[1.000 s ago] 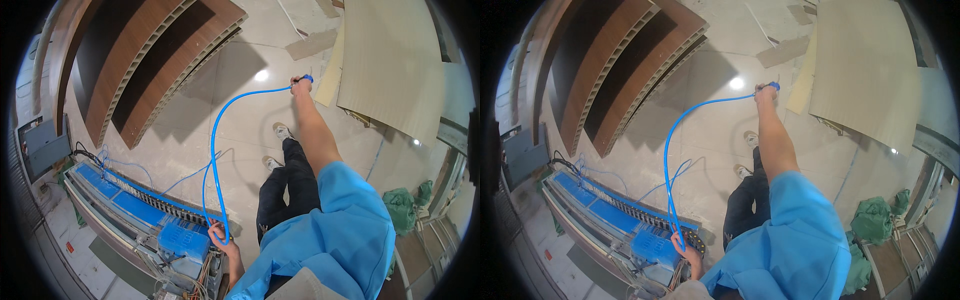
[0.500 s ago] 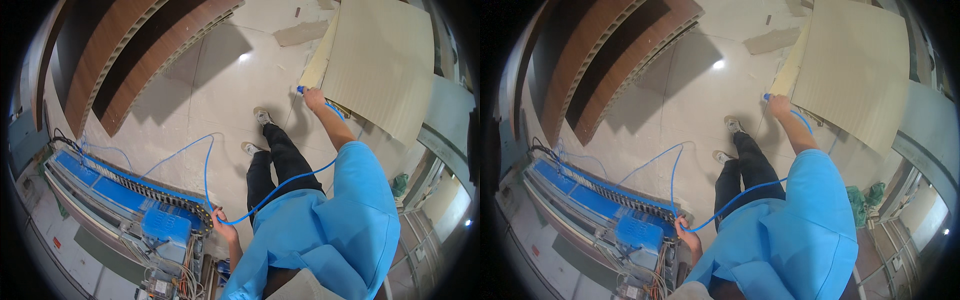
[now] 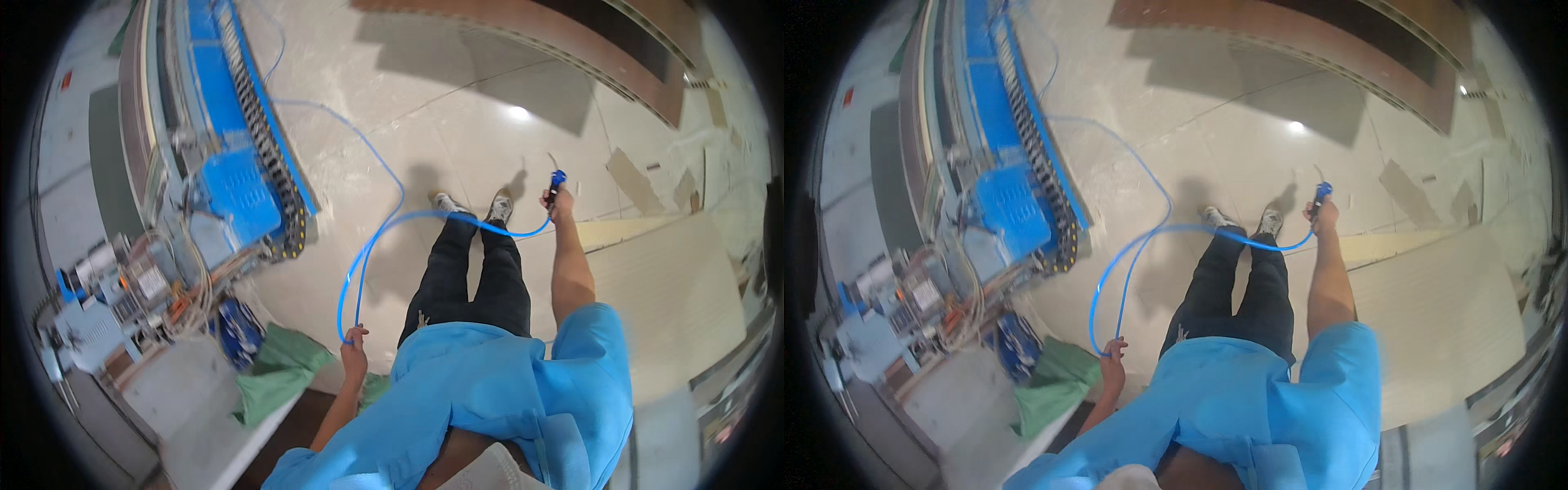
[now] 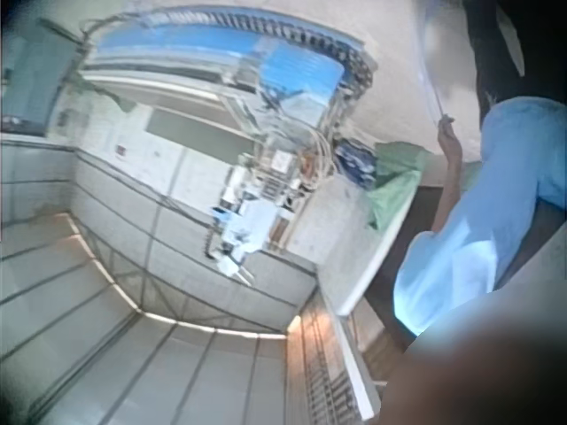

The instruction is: The person uses a blue air blower to remove dust and debris from a large machine and a wooden work surface. They then sweep the floor with a broom, gathering sawdust and other debris into a pile near green sacks.

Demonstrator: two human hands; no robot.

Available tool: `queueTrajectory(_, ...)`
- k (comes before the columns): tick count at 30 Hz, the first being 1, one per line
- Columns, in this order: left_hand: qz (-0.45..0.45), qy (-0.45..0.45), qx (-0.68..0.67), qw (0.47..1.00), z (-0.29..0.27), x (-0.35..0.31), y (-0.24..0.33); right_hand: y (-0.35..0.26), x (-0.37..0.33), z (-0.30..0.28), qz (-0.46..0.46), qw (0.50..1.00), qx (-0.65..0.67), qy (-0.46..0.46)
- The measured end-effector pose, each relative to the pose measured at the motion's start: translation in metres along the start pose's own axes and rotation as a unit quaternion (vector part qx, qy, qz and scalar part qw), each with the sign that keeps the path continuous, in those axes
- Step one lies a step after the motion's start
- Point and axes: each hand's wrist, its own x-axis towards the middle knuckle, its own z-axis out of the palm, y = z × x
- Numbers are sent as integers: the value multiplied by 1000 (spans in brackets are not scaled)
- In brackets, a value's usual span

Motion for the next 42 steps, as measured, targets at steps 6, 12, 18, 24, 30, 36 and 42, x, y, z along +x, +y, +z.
queueTrajectory(6, -264, -39, 56, 962, -37, -80, -75, 82, 5, 116, 130, 954, -256, -86)
queueTrajectory(12, -490, -177, 161, 838, -70, -175, -76, 164, -32, 185, 161, 894, -404, -104)
queueTrajectory(18, -489, -174, 109, 848, -121, -158, -76, 227, -67, 265, 124, 925, -325, -153)
queueTrajectory(24, -465, -140, 83, 870, -150, -107, -93, 232, -51, 363, 8, 978, -190, -88)
queueTrajectory(30, -442, -126, 56, 887, -145, -59, -83, 223, -36, 412, 66, 883, -427, -182)
queueTrajectory(36, -424, -111, 14, 899, -117, 13, -53, 169, -13, 410, 83, 933, -350, -1)
queueTrajectory(42, -372, -105, -41, 922, -95, 99, -16, 58, 18, 401, -62, 982, -75, 163)
